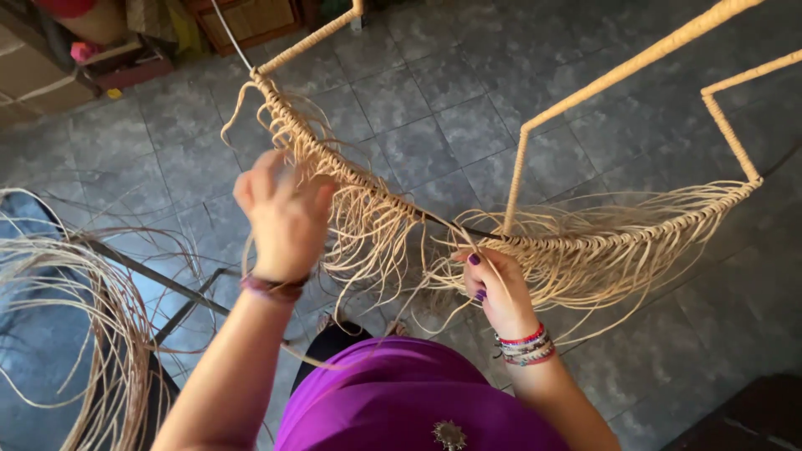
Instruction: Weaving and knotting natural fiber strands onto a frame to create a decorative furniture component
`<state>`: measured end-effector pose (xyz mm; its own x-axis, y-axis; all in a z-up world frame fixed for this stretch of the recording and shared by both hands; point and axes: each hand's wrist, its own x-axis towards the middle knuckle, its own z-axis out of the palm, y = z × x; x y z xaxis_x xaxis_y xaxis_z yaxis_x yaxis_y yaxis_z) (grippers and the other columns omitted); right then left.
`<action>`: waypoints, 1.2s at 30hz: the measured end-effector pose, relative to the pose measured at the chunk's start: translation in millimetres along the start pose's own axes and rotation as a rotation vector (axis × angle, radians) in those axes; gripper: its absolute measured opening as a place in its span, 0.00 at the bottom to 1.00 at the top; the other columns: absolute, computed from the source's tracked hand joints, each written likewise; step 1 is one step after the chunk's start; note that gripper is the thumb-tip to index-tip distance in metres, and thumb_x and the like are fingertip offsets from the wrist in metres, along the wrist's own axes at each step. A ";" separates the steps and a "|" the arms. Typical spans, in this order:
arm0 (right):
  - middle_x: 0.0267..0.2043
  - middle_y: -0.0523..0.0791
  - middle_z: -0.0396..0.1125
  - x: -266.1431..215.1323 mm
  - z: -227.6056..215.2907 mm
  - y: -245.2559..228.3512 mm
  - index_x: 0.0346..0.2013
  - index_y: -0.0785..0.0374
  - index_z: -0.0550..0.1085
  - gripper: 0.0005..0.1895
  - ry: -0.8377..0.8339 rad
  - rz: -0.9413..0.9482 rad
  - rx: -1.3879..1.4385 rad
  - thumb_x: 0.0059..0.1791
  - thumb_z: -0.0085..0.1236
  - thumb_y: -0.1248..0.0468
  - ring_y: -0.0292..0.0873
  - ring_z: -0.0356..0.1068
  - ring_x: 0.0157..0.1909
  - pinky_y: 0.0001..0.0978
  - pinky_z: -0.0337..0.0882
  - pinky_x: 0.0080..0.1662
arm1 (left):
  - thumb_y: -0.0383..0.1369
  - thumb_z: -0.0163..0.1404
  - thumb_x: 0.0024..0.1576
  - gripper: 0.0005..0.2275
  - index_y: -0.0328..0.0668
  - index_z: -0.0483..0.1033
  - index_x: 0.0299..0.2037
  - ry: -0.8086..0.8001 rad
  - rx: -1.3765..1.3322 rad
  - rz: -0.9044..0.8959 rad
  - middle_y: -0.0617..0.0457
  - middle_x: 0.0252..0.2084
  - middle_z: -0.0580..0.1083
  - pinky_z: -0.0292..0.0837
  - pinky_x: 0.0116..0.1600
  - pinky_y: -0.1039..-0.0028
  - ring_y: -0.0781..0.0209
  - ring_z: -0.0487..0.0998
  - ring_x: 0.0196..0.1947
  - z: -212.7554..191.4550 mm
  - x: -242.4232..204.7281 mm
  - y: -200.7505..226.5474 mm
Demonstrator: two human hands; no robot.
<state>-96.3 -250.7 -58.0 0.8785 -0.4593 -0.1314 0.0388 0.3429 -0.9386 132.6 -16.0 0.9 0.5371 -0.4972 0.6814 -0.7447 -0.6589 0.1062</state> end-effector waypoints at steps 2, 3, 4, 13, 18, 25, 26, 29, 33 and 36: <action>0.14 0.37 0.44 1.1 8.0 -7.4 0.41 0.79 0.76 0.15 0.002 -0.009 -0.010 0.54 0.50 0.65 0.28 0.45 0.14 0.18 0.48 0.21 | 0.41 0.54 0.63 0.04 0.60 0.80 0.39 -0.035 -0.061 0.075 0.60 0.50 0.75 0.52 0.62 0.55 0.50 0.66 0.65 11.2 5.8 28.1; 0.15 0.37 0.45 -1.2 12.0 -11.0 0.41 0.79 0.76 0.15 0.000 -0.014 -0.025 0.54 0.50 0.65 0.26 0.47 0.14 0.17 0.49 0.21 | 0.40 0.54 0.62 0.04 0.58 0.80 0.41 -0.069 -0.123 0.142 0.58 0.54 0.74 0.52 0.64 0.53 0.49 0.64 0.66 15.0 5.7 42.8; 0.15 0.37 0.45 -0.2 8.6 -7.7 0.41 0.79 0.76 0.15 -0.001 -0.016 -0.025 0.54 0.50 0.65 0.26 0.47 0.14 0.17 0.49 0.21 | 0.40 0.54 0.62 0.04 0.58 0.80 0.41 -0.067 -0.122 0.142 0.58 0.54 0.74 0.52 0.64 0.53 0.49 0.64 0.66 20.0 7.8 65.2; 0.15 0.38 0.43 5.3 2.8 -0.3 0.41 0.79 0.76 0.14 0.023 -0.063 -0.036 0.54 0.50 0.67 0.31 0.49 0.11 0.20 0.53 0.20 | 0.46 0.58 0.64 0.04 0.68 0.83 0.39 -0.069 0.046 -0.016 0.66 0.47 0.78 0.45 0.70 0.54 0.53 0.62 0.70 -1.4 -0.3 7.8; 0.17 0.38 0.51 0.9 12.8 0.9 0.41 0.76 0.76 0.16 -0.014 -0.101 -0.095 0.56 0.49 0.62 0.28 0.56 0.18 0.19 0.52 0.22 | 0.40 0.51 0.62 0.12 0.60 0.78 0.54 -0.177 -0.307 0.370 0.61 0.66 0.70 0.46 0.72 0.42 0.47 0.58 0.74 33.4 -4.1 108.8; 0.18 0.39 0.42 2.6 9.0 6.1 0.38 0.79 0.75 0.15 -0.007 -0.131 0.024 0.56 0.46 0.66 0.33 0.50 0.11 0.23 0.53 0.21 | 0.38 0.60 0.56 0.12 0.63 0.80 0.49 -0.085 -0.122 0.158 0.62 0.62 0.73 0.46 0.69 0.44 0.48 0.59 0.71 11.3 -16.6 13.1; 0.18 0.39 0.42 2.1 7.8 13.8 0.37 0.78 0.76 0.14 -0.001 -0.124 0.019 0.56 0.46 0.67 0.33 0.51 0.12 0.23 0.54 0.22 | 0.37 0.64 0.51 0.19 0.62 0.79 0.54 -0.085 -0.012 0.007 0.58 0.65 0.71 0.46 0.69 0.45 0.43 0.60 0.71 0.7 -21.8 0.8; 0.18 0.38 0.41 0.0 15.3 16.6 0.37 0.77 0.76 0.14 -0.008 -0.111 0.017 0.56 0.47 0.68 0.33 0.51 0.14 0.22 0.56 0.24 | 0.32 0.64 0.51 0.17 0.52 0.79 0.51 -0.076 -0.121 -0.056 0.50 0.60 0.72 0.47 0.69 0.44 0.37 0.64 0.67 10.6 -12.8 47.2; 0.22 0.37 0.44 6.9 -10.2 45.9 0.43 0.77 0.76 0.14 -0.013 -0.145 -0.045 0.57 0.47 0.67 0.33 0.54 0.19 0.23 0.56 0.27 | 0.35 0.58 0.58 0.06 0.58 0.81 0.45 -0.117 -0.317 0.324 0.61 0.57 0.77 0.40 0.74 0.41 0.50 0.59 0.74 37.3 -11.4 80.9; 0.21 0.38 0.43 0.8 21.4 3.4 0.43 0.79 0.76 0.15 -0.010 -0.134 0.008 0.57 0.47 0.66 0.32 0.51 0.19 0.23 0.56 0.28 | 0.24 0.53 0.61 0.06 0.47 0.80 0.41 -0.076 -0.305 0.256 0.56 0.52 0.79 0.49 0.72 0.39 0.47 0.70 0.66 17.2 -28.5 17.6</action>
<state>-85.3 -232.4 -54.4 0.8700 -0.4930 -0.0017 0.1598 0.2853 -0.9450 111.0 -23.1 -29.1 0.3387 -0.6709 0.6597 -0.9352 -0.3168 0.1579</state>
